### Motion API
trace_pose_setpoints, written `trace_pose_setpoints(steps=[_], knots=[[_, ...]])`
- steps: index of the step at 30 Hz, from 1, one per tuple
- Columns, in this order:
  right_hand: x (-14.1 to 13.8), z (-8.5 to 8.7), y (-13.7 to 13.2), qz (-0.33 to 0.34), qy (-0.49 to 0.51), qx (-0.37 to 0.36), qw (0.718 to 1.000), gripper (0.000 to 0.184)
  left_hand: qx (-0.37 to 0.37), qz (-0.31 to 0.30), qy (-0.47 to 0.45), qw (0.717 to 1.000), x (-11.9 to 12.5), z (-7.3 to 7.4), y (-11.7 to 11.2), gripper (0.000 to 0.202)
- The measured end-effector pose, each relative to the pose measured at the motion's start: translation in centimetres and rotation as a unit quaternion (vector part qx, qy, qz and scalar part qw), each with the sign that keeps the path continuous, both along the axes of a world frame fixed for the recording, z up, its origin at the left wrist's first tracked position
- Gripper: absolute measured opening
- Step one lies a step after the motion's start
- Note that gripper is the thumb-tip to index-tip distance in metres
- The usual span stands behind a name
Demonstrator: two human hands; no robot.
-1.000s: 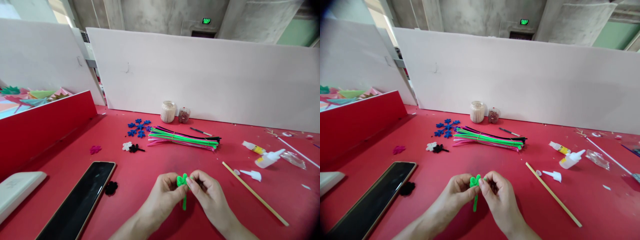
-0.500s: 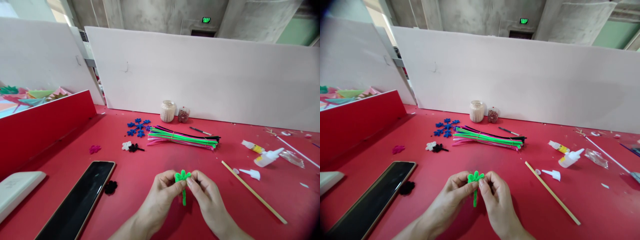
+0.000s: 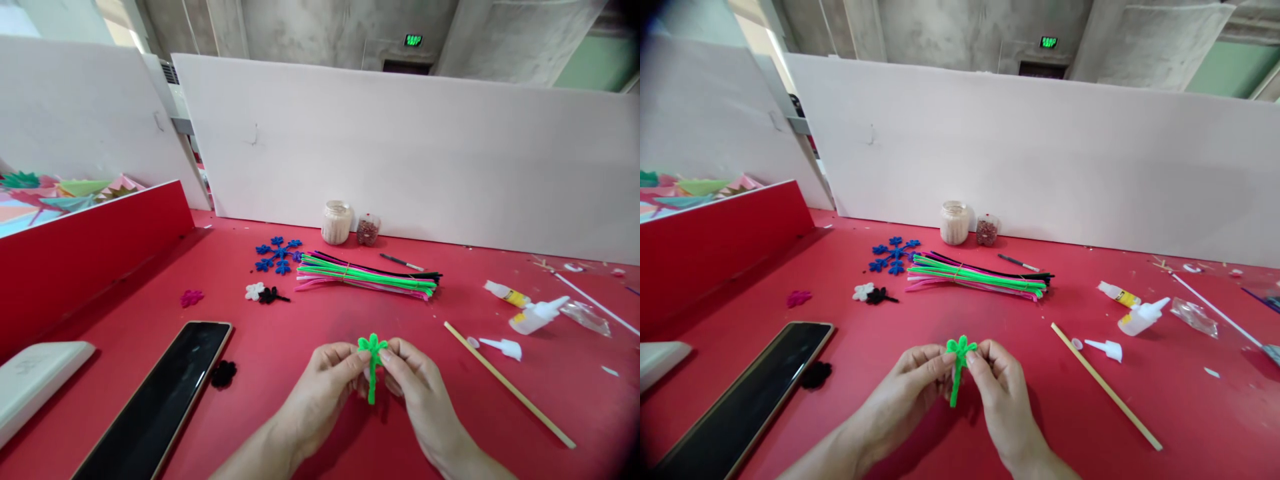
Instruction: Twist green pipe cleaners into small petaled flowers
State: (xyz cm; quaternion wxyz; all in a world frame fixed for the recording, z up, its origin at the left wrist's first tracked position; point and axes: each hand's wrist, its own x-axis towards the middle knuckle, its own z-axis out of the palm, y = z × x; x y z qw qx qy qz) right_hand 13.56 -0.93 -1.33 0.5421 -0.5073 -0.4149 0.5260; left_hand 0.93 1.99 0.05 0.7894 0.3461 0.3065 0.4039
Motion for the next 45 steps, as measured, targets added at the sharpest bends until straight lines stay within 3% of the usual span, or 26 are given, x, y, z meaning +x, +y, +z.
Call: trace_pose_setpoints(steps=[3,8,12,25,32,39,45], knots=[[0.19,0.01,0.06,-0.001,0.001,-0.001,1.000,0.021,-0.016,0.010,-0.025,0.999,-0.08,0.05,0.00,0.021],[0.30,0.35,0.01,0.003,-0.028,0.019,0.999,0.026,0.027,-0.003,0.016,1.000,-0.15,-0.08,0.05,0.008],[0.35,0.57,0.06,0.013,-0.025,0.027,0.999,0.023,0.030,-0.001,0.027,0.999,-0.11,-0.11,0.13,0.010],[0.08,0.42,0.08,0.003,-0.037,0.029,0.999,0.024,0.029,0.055,0.029,0.998,0.21,-0.54,-0.34,0.008],[0.38,0.50,0.18,0.021,-0.018,0.036,0.999,0.018,0.034,0.021,0.033,0.999,0.10,-0.68,-0.26,0.014],[0.38,0.71,0.20,-0.008,-0.023,0.036,0.999,0.023,0.050,0.008,0.074,0.996,0.27,-0.33,-0.36,0.016],[0.18,0.95,0.02,0.039,-0.012,0.057,0.998,0.017,0.062,0.013,0.102,0.993,0.29,0.03,-0.49,0.023]])
